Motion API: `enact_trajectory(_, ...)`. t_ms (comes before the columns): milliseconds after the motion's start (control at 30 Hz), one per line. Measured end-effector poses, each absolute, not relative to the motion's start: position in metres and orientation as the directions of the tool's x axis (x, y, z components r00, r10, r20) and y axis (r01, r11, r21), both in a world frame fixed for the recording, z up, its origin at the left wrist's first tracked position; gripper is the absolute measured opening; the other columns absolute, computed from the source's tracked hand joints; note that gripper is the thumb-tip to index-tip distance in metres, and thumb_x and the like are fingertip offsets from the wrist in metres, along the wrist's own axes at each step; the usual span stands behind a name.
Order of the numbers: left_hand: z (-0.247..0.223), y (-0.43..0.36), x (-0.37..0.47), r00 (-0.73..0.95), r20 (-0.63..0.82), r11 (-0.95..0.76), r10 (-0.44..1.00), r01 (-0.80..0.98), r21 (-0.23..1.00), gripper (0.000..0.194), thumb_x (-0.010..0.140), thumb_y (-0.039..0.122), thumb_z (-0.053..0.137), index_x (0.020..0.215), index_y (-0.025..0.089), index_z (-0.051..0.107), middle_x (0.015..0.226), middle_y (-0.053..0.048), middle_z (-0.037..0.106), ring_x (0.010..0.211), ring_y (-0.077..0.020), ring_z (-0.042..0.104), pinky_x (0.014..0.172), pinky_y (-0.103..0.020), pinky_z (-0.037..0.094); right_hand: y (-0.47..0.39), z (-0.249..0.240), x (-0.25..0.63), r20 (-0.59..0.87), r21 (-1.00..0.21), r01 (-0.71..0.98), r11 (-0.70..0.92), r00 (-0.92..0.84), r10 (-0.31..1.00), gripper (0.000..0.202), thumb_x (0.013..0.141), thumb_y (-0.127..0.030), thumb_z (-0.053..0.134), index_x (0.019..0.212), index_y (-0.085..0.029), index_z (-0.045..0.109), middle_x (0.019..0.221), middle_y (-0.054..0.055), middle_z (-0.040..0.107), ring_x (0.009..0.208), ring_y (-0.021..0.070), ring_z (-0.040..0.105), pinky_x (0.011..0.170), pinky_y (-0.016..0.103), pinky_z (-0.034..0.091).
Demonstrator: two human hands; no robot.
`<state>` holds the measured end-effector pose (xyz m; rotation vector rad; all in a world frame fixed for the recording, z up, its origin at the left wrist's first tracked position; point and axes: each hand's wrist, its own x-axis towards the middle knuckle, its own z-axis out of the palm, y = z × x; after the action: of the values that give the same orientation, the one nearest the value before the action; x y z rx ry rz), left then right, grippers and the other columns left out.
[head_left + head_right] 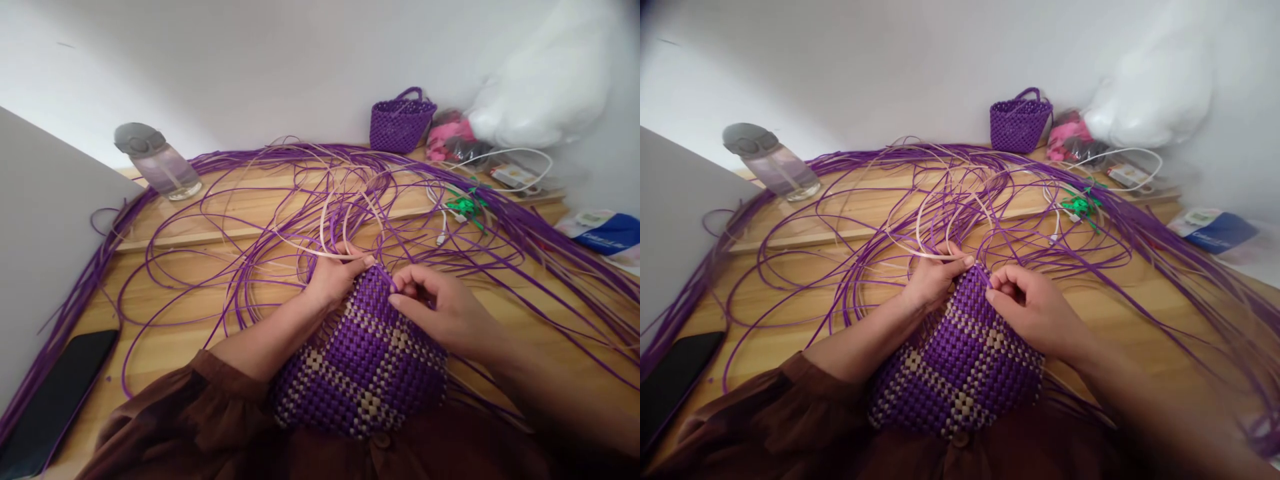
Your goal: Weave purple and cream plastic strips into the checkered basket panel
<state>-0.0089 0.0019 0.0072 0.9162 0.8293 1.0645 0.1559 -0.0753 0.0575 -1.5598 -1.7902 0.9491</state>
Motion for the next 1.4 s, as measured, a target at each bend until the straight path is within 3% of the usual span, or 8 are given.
enact_trajectory(167, 0.007, 0.003, -0.009, 0.231, -0.076, 0.139, 0.970, -0.272, 0.952, 0.029, 0.062, 0.029, 0.084, 0.064, 0.015, 0.059, 0.059, 0.003, 0.059, 0.057, -0.0093, 0.051, 0.059, -0.025, 0.038, -0.071, 0.049, 0.148, 0.242, -0.765, 0.599, 0.236, -0.073, 0.968, 0.008, 0.088, -0.029, 0.062, 0.087, -0.022, 0.061, 0.084, 0.002, 0.064, 0.072, 0.0153, 0.057, 0.068, 0.030, 0.045)
enact_trajectory(267, 0.006, 0.003, -0.010, 0.224, -0.040, 0.097, 0.974, -0.247, 0.964, 0.027, 0.065, 0.028, 0.083, 0.063, 0.016, 0.058, 0.059, 0.003, 0.058, 0.057, -0.0090, 0.050, 0.060, -0.024, 0.038, -0.066, 0.044, 0.143, 0.274, -0.746, 0.612, 0.263, -0.077, 0.959, 0.009, 0.091, -0.031, 0.059, 0.088, -0.022, 0.061, 0.081, 0.001, 0.064, 0.071, 0.0156, 0.056, 0.068, 0.031, 0.044)
enact_trajectory(500, 0.004, 0.006, -0.012, 0.225, -0.018, 0.051, 0.974, -0.142, 0.989, 0.023, 0.069, 0.025, 0.080, 0.065, 0.016, 0.059, 0.062, 0.002, 0.060, 0.060, -0.0099, 0.051, 0.062, -0.024, 0.039, -0.066, 0.046, 0.140, 0.047, -0.856, 0.508, 0.099, -0.115, 0.992, 0.016, 0.091, -0.032, 0.056, 0.080, -0.021, 0.054, 0.071, -0.002, 0.054, 0.065, 0.0137, 0.048, 0.060, 0.028, 0.038)
enact_trajectory(833, 0.004, 0.006, -0.011, 0.419, -0.177, 0.307, 0.891, -0.268, 0.913, 0.029, 0.060, 0.034, 0.086, 0.066, 0.012, 0.070, 0.063, -0.002, 0.064, 0.059, -0.0116, 0.054, 0.061, -0.027, 0.041, -0.063, 0.043, 0.140, -0.014, -0.875, 0.484, 0.031, -0.090, 0.996, 0.016, 0.091, -0.035, 0.058, 0.083, -0.021, 0.058, 0.074, -0.002, 0.057, 0.068, 0.0135, 0.051, 0.064, 0.028, 0.041)
enact_trajectory(967, 0.000, 0.008, -0.008, 0.330, -0.119, 0.218, 0.936, -0.281, 0.935, 0.022, 0.058, 0.026, 0.086, 0.061, 0.012, 0.069, 0.060, -0.001, 0.064, 0.058, -0.0106, 0.053, 0.061, -0.026, 0.041, -0.062, 0.049, 0.136, -0.187, -0.880, 0.454, -0.137, -0.067, 0.980, 0.019, 0.085, -0.036, 0.063, 0.077, -0.020, 0.056, 0.063, -0.004, 0.053, 0.057, 0.0110, 0.046, 0.054, 0.025, 0.037)
enact_trajectory(1133, -0.002, 0.012, -0.009, 0.410, -0.136, 0.282, 0.902, -0.322, 0.904, 0.029, 0.055, 0.031, 0.089, 0.064, 0.011, 0.070, 0.060, 0.000, 0.064, 0.057, -0.0101, 0.054, 0.062, -0.026, 0.041, -0.042, 0.061, 0.152, -0.349, -0.846, 0.488, -0.217, -0.197, 0.916, 0.029, 0.089, -0.045, 0.057, 0.078, -0.019, 0.059, 0.053, -0.006, 0.050, 0.040, 0.0075, 0.040, 0.043, 0.024, 0.031)
enact_trajectory(1267, 0.000, 0.010, -0.011, 0.423, -0.147, 0.305, 0.894, -0.334, 0.892, 0.034, 0.053, 0.033, 0.091, 0.068, 0.011, 0.071, 0.064, -0.001, 0.066, 0.060, -0.0104, 0.056, 0.065, -0.025, 0.041, -0.012, 0.056, 0.165, -0.144, -0.819, 0.572, -0.037, -0.143, 0.979, 0.031, 0.088, -0.047, 0.058, 0.083, -0.017, 0.066, 0.071, 0.001, 0.065, 0.054, 0.0108, 0.054, 0.052, 0.025, 0.040)
enact_trajectory(1400, 0.003, 0.009, -0.012, 0.440, -0.195, 0.355, 0.876, -0.317, 0.879, 0.032, 0.055, 0.031, 0.089, 0.069, 0.011, 0.069, 0.065, 0.000, 0.064, 0.060, -0.0100, 0.054, 0.064, -0.025, 0.041, 0.000, 0.043, 0.157, 0.012, -0.828, 0.555, 0.084, -0.132, 0.991, 0.029, 0.086, -0.043, 0.058, 0.080, -0.017, 0.069, 0.073, 0.003, 0.065, 0.067, 0.0142, 0.055, 0.061, 0.027, 0.041)
